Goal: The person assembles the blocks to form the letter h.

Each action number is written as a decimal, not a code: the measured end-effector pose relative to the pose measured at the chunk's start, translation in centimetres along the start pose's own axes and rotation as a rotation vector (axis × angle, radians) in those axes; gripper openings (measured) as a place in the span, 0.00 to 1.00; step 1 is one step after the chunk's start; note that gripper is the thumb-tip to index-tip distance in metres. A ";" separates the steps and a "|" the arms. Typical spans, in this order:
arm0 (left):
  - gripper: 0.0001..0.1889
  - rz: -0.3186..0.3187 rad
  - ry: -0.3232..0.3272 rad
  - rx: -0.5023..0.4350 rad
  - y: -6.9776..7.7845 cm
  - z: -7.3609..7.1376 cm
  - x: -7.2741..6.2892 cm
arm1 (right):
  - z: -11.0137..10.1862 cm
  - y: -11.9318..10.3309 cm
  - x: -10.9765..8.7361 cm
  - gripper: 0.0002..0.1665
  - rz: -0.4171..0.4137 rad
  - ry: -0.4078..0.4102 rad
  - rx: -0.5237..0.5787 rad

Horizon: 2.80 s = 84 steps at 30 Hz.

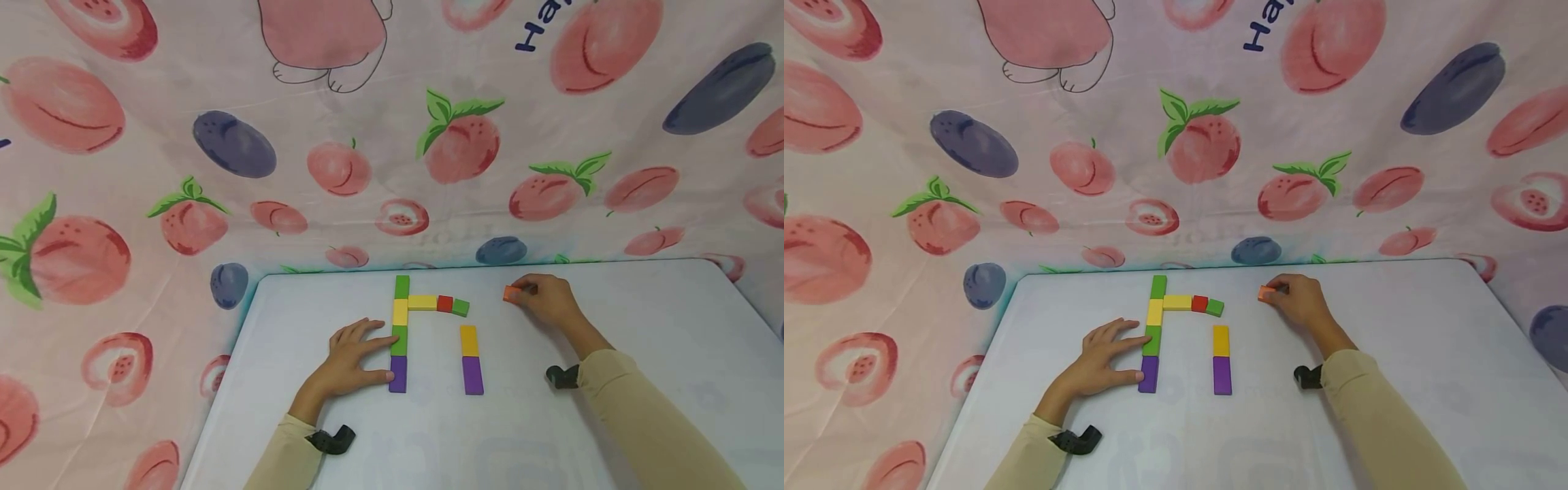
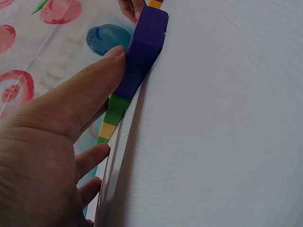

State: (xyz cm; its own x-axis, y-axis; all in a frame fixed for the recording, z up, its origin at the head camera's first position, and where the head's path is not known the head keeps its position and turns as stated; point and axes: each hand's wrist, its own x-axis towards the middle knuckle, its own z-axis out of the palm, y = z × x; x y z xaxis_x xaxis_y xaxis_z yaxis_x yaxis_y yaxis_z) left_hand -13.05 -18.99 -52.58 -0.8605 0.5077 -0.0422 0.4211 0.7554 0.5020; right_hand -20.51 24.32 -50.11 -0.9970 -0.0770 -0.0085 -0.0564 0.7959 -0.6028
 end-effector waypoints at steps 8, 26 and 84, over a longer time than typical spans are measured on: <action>0.36 0.008 0.006 -0.013 0.1 -0.1 0.3 | 0.1 0.2 0.6 0.16 -0.016 0.029 0.023; 0.36 0.003 -0.001 -0.016 0.3 -0.4 0.8 | 0.4 -0.5 0.8 0.15 -0.035 0.037 0.113; 0.37 -0.008 0.011 0.009 0.0 0.0 0.8 | 4.2 -4.9 -0.5 0.16 -0.028 -0.113 0.243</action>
State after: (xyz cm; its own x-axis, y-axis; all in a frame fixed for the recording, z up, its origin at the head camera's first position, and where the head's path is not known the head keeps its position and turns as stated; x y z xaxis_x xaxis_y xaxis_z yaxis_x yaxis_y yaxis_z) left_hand -13.76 -18.52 -52.59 -0.8670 0.4969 -0.0365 0.4167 0.7633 0.4937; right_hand -19.55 17.93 -50.53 -0.9823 -0.1743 -0.0692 -0.0562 0.6257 -0.7780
